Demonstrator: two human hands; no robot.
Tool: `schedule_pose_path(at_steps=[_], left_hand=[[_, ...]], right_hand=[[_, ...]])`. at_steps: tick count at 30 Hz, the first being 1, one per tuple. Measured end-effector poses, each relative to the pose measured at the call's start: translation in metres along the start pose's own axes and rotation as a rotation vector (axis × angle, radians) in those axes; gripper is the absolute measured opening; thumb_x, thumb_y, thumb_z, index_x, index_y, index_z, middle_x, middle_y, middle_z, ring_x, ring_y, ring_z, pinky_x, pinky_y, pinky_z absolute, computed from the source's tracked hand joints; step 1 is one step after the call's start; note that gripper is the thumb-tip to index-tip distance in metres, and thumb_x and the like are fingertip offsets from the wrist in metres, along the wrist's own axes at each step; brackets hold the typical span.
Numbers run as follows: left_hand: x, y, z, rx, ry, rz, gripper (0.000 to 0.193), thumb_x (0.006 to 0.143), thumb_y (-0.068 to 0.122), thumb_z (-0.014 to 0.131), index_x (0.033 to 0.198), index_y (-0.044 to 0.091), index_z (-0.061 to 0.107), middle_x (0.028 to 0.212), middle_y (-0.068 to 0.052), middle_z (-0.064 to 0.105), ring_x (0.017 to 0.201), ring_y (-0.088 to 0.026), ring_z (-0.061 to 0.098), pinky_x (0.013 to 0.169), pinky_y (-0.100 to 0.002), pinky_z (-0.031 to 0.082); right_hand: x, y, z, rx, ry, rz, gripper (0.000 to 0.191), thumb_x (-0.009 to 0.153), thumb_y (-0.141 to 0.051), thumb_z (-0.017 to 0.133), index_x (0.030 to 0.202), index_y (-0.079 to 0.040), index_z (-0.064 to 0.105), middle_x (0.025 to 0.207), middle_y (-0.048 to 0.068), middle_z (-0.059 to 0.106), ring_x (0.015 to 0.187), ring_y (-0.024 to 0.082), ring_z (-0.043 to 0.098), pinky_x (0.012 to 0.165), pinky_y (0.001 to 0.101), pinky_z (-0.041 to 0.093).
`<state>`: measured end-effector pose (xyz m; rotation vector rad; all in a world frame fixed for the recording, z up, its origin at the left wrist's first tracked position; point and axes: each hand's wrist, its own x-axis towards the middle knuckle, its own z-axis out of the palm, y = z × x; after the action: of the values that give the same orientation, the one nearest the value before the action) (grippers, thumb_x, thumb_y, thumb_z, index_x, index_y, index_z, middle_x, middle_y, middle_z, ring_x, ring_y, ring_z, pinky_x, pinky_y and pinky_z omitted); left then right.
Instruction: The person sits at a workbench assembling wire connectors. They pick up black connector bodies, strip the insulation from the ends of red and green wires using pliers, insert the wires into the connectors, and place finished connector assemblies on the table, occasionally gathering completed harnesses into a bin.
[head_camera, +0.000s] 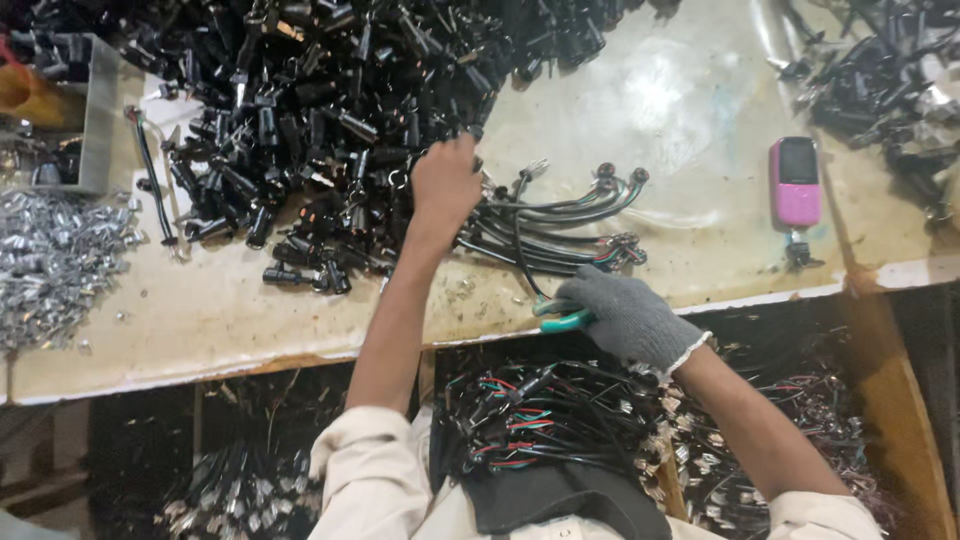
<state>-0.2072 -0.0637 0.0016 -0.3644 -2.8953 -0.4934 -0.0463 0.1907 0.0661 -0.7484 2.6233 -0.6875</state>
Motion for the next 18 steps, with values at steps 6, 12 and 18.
schedule_pose_path(at_steps=[6, 12, 18], left_hand=[[-0.048, -0.007, -0.027, -0.765, 0.282, -0.010, 0.040, 0.091, 0.020, 0.077, 0.122, 0.003, 0.060, 0.108, -0.012, 0.067, 0.098, -0.022, 0.066, 0.088, -0.036, 0.054], [-0.135, 0.045, -0.058, -1.641, -0.149, -0.125, 0.043, 0.106, 0.035, 0.060, 0.138, 0.007, 0.059, 0.099, -0.002, 0.064, 0.085, -0.010, 0.060, 0.070, -0.026, 0.051], [-0.223, 0.071, -0.055, -1.539, -0.391, -0.150, 0.037, 0.105, 0.030, 0.065, 0.131, 0.004, 0.060, 0.121, -0.002, 0.061, 0.107, -0.008, 0.055, 0.095, -0.023, 0.044]], right_hand=[[-0.025, -0.011, 0.025, -0.136, 0.384, 0.018, 0.032, 0.079, -0.006, 0.073, 0.108, -0.015, 0.063, 0.099, 0.011, 0.064, 0.085, 0.035, 0.066, 0.069, 0.0491, 0.052], [-0.017, -0.015, 0.025, -0.183, 0.087, 0.070, 0.034, 0.070, -0.010, 0.075, 0.102, -0.013, 0.062, 0.090, 0.012, 0.060, 0.080, 0.036, 0.066, 0.063, 0.0504, 0.051], [-0.003, -0.017, 0.023, -0.197, 0.159, -0.063, 0.038, 0.068, -0.009, 0.072, 0.104, -0.008, 0.061, 0.091, 0.014, 0.060, 0.080, 0.037, 0.067, 0.061, 0.0500, 0.053]])
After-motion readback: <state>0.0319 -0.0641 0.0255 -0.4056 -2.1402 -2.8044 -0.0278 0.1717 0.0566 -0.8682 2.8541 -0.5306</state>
